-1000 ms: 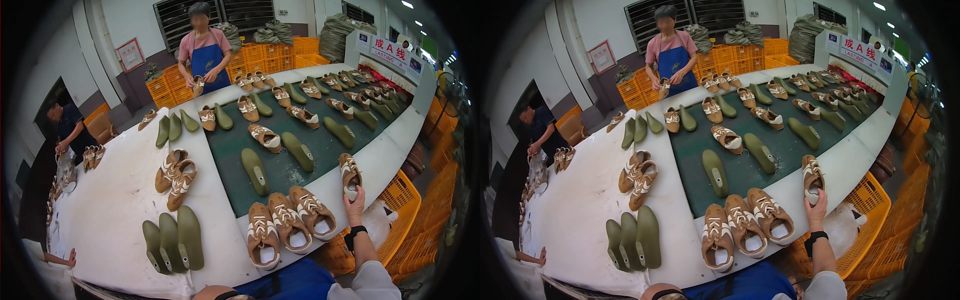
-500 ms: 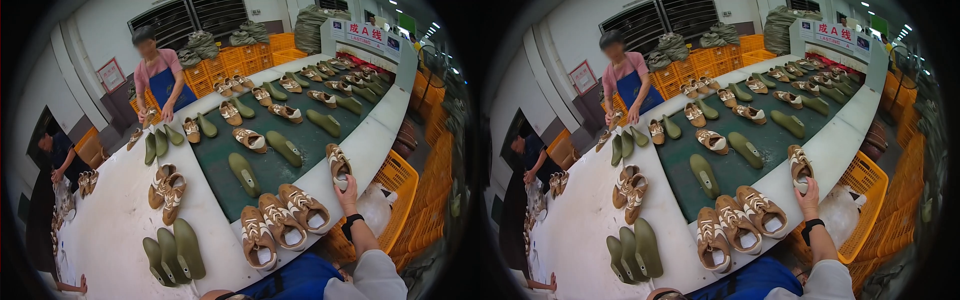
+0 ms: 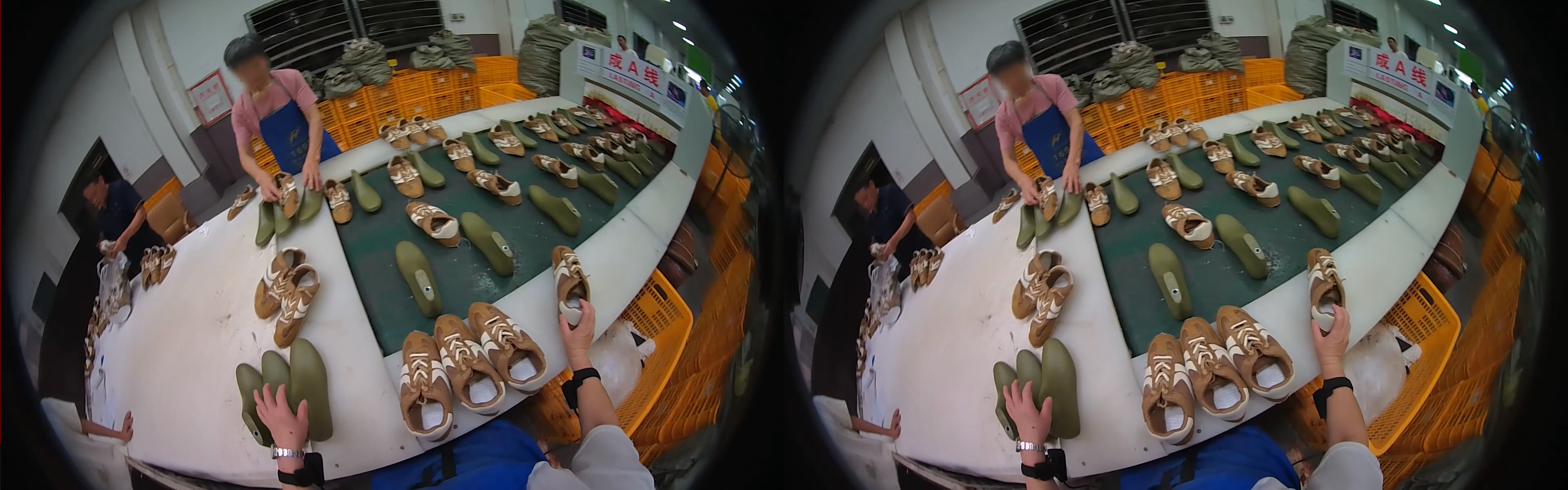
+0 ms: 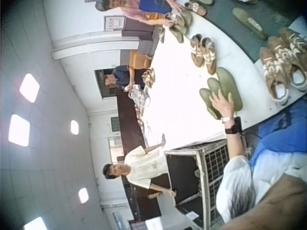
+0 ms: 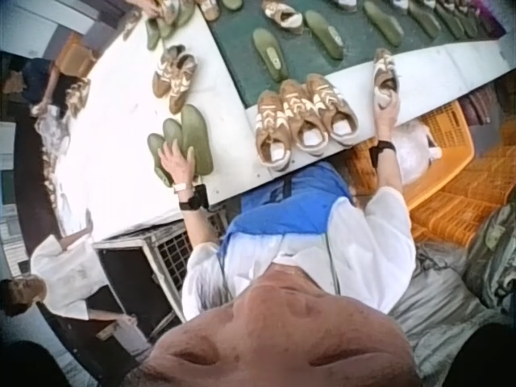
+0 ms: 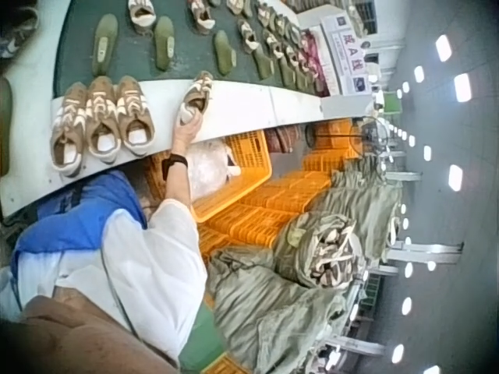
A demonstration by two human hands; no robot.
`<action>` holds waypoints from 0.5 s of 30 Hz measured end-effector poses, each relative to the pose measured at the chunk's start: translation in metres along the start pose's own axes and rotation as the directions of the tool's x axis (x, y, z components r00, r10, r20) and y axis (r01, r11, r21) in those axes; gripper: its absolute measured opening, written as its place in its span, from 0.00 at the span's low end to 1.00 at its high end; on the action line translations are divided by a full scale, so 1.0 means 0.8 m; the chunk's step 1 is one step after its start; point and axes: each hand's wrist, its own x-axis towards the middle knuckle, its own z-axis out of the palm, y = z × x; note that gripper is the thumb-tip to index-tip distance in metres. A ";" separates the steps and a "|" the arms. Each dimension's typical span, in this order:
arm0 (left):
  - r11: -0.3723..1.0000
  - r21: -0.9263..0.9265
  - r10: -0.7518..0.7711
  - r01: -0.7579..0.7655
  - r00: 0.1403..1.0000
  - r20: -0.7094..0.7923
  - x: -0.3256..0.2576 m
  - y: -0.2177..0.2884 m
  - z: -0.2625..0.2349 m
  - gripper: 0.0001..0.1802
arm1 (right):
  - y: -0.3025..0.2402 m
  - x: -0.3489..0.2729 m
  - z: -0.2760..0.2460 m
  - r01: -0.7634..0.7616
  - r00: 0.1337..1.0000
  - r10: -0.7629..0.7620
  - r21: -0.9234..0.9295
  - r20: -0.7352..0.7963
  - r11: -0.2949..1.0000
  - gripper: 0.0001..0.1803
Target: Sort shoes and shoe lasts at a manufacturing station and place them into a collection bag.
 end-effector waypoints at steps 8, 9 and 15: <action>0.934 0.151 -0.340 0.323 0.935 0.105 -0.015 -0.024 0.049 0.31 | 0.005 -0.001 -0.001 -0.007 1.000 0.007 0.029 0.000 1.000 0.32; 0.932 0.130 -0.350 0.338 0.934 0.079 -0.013 -0.026 0.049 0.32 | 0.006 -0.001 0.000 -0.004 1.000 0.004 0.031 -0.003 1.000 0.32; 0.935 0.080 -0.353 0.344 0.925 0.143 0.003 -0.031 0.042 0.27 | 0.016 -0.004 0.002 -0.022 1.000 0.022 0.018 -0.001 1.000 0.33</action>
